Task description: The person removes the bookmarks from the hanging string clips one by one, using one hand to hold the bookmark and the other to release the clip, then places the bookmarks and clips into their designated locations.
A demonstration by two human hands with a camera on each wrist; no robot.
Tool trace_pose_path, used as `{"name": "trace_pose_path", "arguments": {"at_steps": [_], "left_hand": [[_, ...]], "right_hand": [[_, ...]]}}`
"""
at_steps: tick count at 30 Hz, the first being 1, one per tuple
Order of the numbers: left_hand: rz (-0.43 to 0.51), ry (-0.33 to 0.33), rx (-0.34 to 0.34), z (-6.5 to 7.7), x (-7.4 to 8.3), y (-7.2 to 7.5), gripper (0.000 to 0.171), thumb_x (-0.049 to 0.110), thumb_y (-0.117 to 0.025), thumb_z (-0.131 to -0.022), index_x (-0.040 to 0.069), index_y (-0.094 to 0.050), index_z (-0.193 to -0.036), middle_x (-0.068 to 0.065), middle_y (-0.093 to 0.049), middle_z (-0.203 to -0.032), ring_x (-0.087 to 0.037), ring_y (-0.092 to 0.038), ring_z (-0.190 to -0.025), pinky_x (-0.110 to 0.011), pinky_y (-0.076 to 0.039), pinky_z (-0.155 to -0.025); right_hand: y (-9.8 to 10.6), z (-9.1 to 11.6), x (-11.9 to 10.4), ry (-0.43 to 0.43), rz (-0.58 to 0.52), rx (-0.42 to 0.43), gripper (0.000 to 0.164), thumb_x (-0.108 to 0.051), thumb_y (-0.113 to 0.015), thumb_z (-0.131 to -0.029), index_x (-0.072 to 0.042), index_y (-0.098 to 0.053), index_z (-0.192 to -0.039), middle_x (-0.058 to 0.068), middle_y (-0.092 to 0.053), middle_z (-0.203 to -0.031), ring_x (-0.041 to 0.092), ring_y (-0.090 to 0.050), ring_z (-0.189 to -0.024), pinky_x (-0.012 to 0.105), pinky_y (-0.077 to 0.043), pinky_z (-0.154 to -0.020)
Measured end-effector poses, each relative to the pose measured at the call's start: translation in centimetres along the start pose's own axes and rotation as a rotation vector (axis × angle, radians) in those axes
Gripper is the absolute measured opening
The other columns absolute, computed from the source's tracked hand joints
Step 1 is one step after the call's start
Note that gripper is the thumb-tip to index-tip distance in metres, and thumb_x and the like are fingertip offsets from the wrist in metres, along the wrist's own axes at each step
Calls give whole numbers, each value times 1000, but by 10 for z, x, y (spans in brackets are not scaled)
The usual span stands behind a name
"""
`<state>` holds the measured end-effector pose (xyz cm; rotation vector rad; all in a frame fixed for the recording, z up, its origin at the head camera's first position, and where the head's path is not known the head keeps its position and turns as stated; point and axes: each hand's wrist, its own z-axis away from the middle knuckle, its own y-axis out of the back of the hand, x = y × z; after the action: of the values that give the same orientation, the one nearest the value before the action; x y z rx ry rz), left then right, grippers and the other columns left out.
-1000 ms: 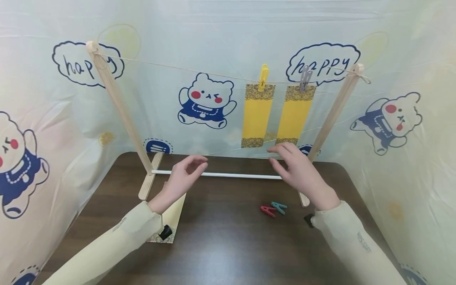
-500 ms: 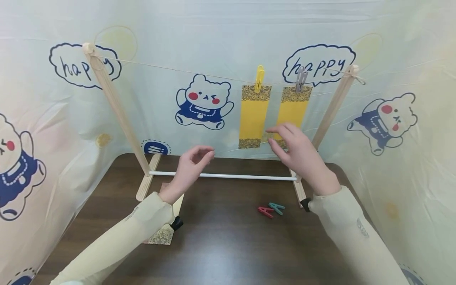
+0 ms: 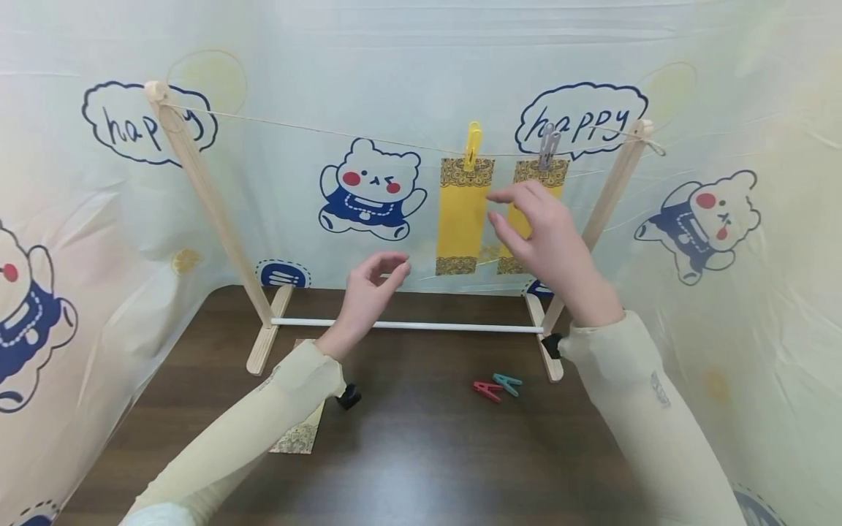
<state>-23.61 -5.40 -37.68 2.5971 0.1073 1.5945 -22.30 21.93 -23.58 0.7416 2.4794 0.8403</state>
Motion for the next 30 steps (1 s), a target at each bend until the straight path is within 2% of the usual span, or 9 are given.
{"name": "trace_pose_path", "arguments": {"at_steps": [4,9,21,24,30], "left_hand": [[45,-10,18,-9,2,-8,28,25,-72,-101,10,-72,-124,-11,-73,-120,-20,-68,-108,-44,-58,-96],[78,-15,28,-19,1,-19,29,23,-74,-100,9,-71,-125,-10,-73,-120,-19,-69,-109,-36,-58,-96],[88,4,27,-33,4,-38,28,21,-73,-100,7,-71,-124,-8,-73,-119,-18,-69,-110,-32,-58,-97],[109,6,23,-36,5,-41,29,20,-72,-100,5,-71,-125,-8,-73,-119,-19,-69,-110,-33,-57,-98],[143,33,24,-40,8,-47,28,19,-72,-100,5,-71,-124,-9,-73,-118,-21,-68,-108,-32,-57,-98]], "right_hand": [[6,-14,-2,-19,-20,32,26,-4,-68,-99,3,-69,-125,16,-70,-122,29,-63,-111,24,-46,-99],[10,-31,-7,-36,-23,57,27,-5,-69,-100,2,-69,-126,15,-71,-123,27,-64,-112,18,-47,-99],[15,-70,-12,-106,-52,82,32,-11,-69,-101,0,-66,-131,13,-68,-123,20,-66,-114,23,-53,-100],[15,-78,-12,-179,-85,34,37,-13,-70,-101,-2,-64,-136,11,-65,-131,20,-64,-119,24,-52,-103],[18,-93,-11,-366,-139,-151,50,-22,-66,-104,-7,-53,-150,11,-57,-148,25,-59,-133,31,-47,-111]]}}
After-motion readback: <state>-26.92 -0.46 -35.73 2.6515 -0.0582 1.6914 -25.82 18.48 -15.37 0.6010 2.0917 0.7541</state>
